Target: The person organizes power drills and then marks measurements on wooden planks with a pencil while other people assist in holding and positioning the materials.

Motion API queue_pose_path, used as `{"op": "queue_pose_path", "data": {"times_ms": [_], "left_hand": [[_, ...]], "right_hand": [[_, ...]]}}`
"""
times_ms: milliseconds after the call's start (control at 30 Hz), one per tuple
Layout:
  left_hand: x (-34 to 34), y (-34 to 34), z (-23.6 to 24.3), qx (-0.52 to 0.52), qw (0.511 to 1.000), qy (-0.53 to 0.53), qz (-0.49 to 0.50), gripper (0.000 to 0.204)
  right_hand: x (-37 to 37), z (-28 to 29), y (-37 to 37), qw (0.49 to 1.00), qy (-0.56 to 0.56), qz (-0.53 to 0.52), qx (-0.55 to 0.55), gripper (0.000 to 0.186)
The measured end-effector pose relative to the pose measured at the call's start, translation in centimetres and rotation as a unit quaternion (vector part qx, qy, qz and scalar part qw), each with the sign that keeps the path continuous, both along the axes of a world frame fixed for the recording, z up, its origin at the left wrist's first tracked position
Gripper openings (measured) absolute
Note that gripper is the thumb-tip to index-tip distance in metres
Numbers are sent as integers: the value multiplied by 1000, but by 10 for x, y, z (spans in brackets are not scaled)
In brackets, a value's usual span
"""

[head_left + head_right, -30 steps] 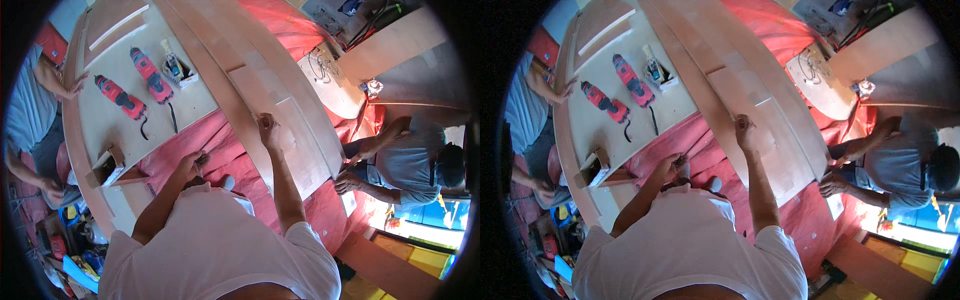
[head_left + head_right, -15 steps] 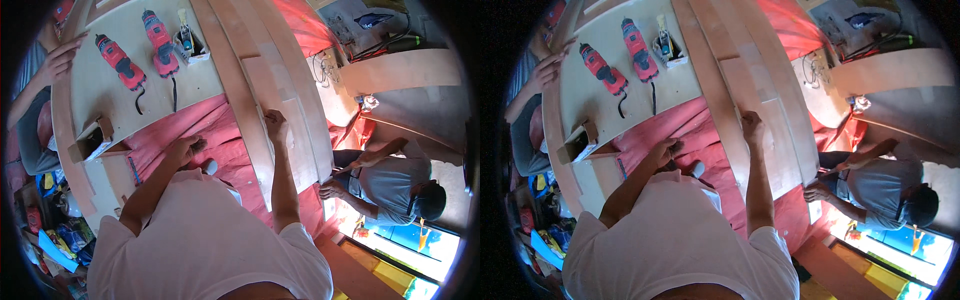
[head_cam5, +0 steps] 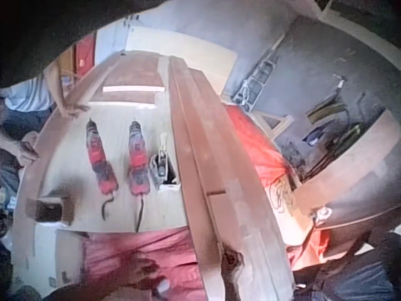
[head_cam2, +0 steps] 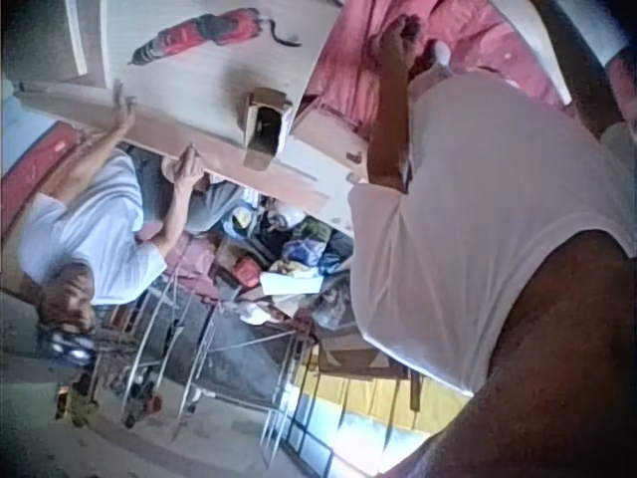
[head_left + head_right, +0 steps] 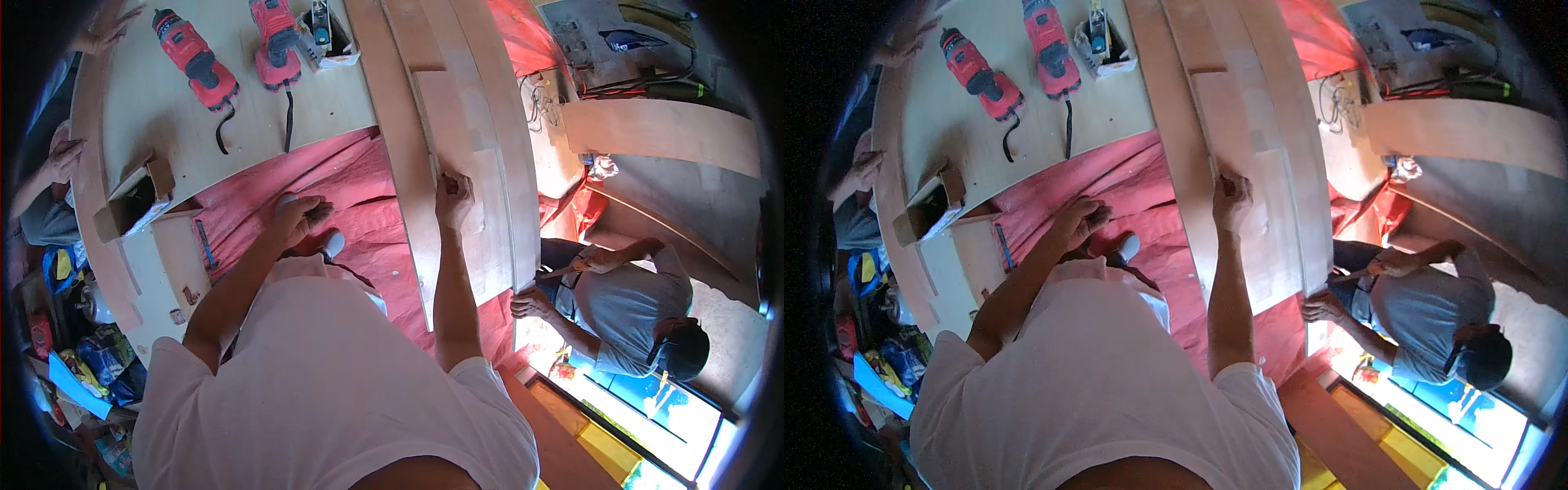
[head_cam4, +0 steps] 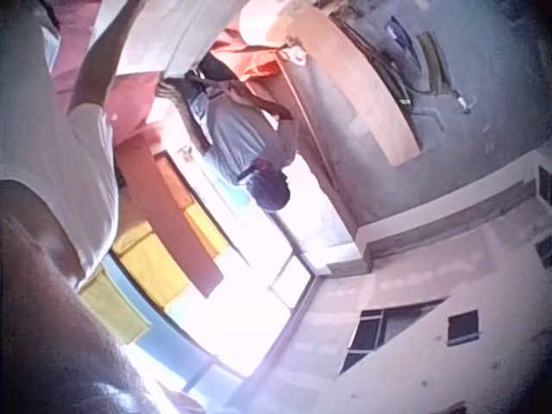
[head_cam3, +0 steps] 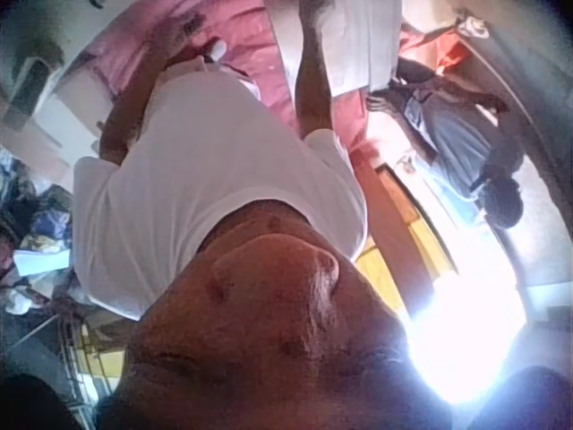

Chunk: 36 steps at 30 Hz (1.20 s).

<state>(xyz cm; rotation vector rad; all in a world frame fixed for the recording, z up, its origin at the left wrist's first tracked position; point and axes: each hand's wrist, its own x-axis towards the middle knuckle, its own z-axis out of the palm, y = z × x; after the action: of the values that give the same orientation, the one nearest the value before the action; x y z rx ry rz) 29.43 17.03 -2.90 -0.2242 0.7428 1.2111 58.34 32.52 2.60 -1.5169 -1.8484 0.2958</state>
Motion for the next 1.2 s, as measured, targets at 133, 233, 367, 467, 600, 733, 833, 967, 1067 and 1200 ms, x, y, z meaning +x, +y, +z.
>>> {"op": "queue_pose_path", "data": {"times_ms": [133,233,367,467,600,733,833,967,1067,1200], "left_hand": [[-1,-2,1,-7,1000,9,-12,5],[-2,-7,4,26,999,22,-17,9],[-5,-8,-7,-10,999,8,-32,11],[-4,-5,-10,-5,999,2,-49,11],[-5,-8,-9,-6,1000,-6,-30,11],[-3,-12,-15,-23,999,-24,-39,12],[-4,-18,-19,-29,999,-18,-8,14],[0,-23,-21,-44,998,-31,17,14],[-1,-26,-26,-49,997,-46,23,14],[1,-23,-20,-55,997,-53,14,13]], "right_hand": [[4,-2,-2,999,34,23,30,12],[0,-2,-8,998,59,13,-8,14],[-2,-2,-7,999,-47,19,-5,19],[3,-10,-6,999,-48,-10,-3,21],[-8,0,-5,996,-74,10,38,24],[1,-3,-5,995,-86,23,46,28],[1,-1,-3,992,-99,49,56,22],[-1,-4,-3,994,-76,30,72,14],[-5,0,-4,996,-66,26,49,13],[1,-3,-4,992,-103,55,38,17]]}}
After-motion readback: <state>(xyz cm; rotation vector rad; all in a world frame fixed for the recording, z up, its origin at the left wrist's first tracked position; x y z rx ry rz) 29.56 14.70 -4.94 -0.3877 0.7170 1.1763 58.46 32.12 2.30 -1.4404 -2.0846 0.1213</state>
